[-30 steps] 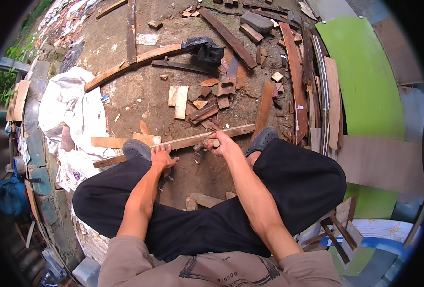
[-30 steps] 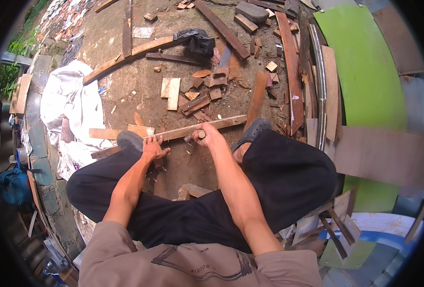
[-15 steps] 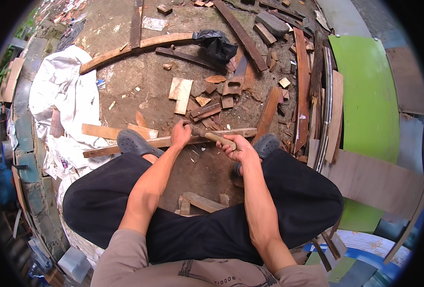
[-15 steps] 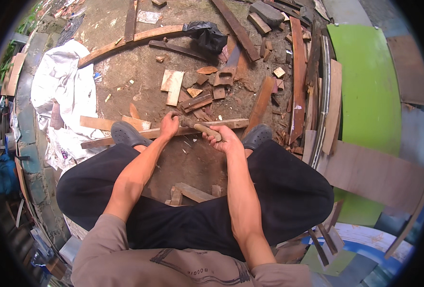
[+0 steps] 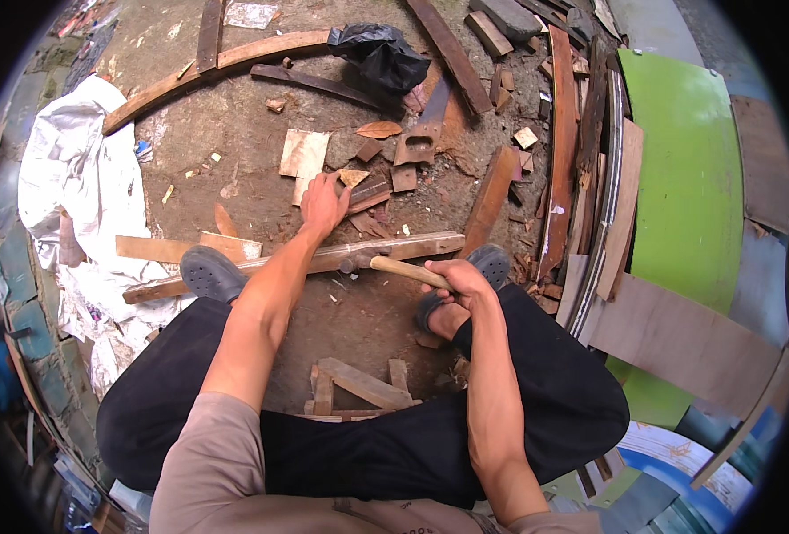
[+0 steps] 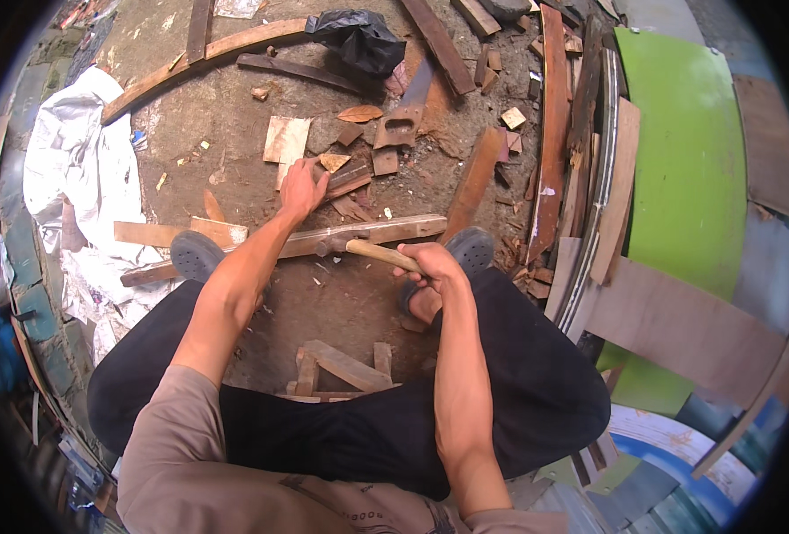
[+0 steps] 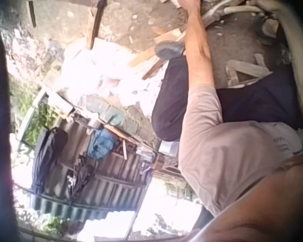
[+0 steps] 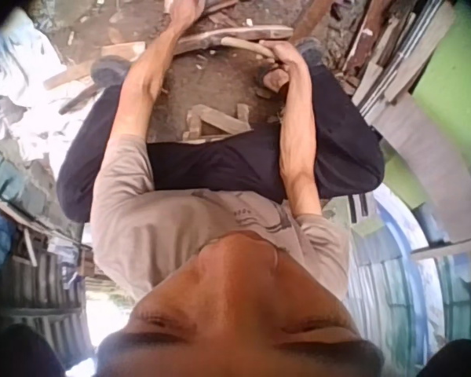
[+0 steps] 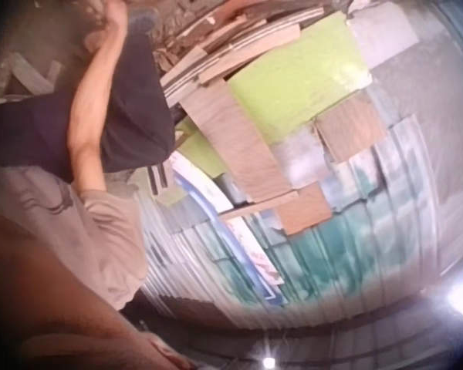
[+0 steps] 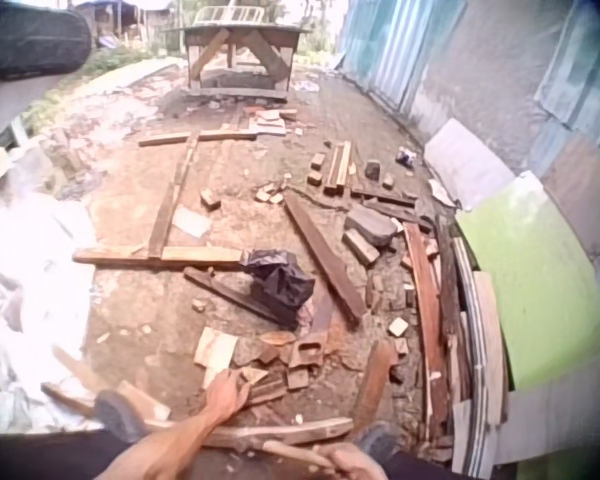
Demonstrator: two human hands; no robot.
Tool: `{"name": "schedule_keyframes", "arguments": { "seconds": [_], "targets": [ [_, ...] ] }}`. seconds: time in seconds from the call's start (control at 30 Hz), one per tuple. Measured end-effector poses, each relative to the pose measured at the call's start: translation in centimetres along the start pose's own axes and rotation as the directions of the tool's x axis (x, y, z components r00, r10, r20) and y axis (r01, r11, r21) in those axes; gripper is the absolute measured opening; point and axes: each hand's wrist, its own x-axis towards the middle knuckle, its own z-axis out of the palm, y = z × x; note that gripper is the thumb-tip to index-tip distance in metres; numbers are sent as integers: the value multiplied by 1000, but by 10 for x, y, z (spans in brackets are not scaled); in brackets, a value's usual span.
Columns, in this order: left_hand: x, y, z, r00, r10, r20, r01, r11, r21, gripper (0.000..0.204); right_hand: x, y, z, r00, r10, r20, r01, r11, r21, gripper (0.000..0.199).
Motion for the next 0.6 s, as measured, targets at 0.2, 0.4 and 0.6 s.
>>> {"name": "schedule_keyframes", "arguments": {
  "seconds": [0.2,0.4,0.6],
  "targets": [
    [64,41,24,998,-26,63,32,995,-98,51,5,9,9,997,-48,-59,47,999,-28,30],
    [75,32,20,990,134,45,-139,981,139,38,12,16,10,996,-82,-41,80,996,-39,28],
    [-4,-9,-16,990,86,-112,-85,996,12,50,18,8,20,993,-112,-27,102,964,-244,33]
  ]
}}
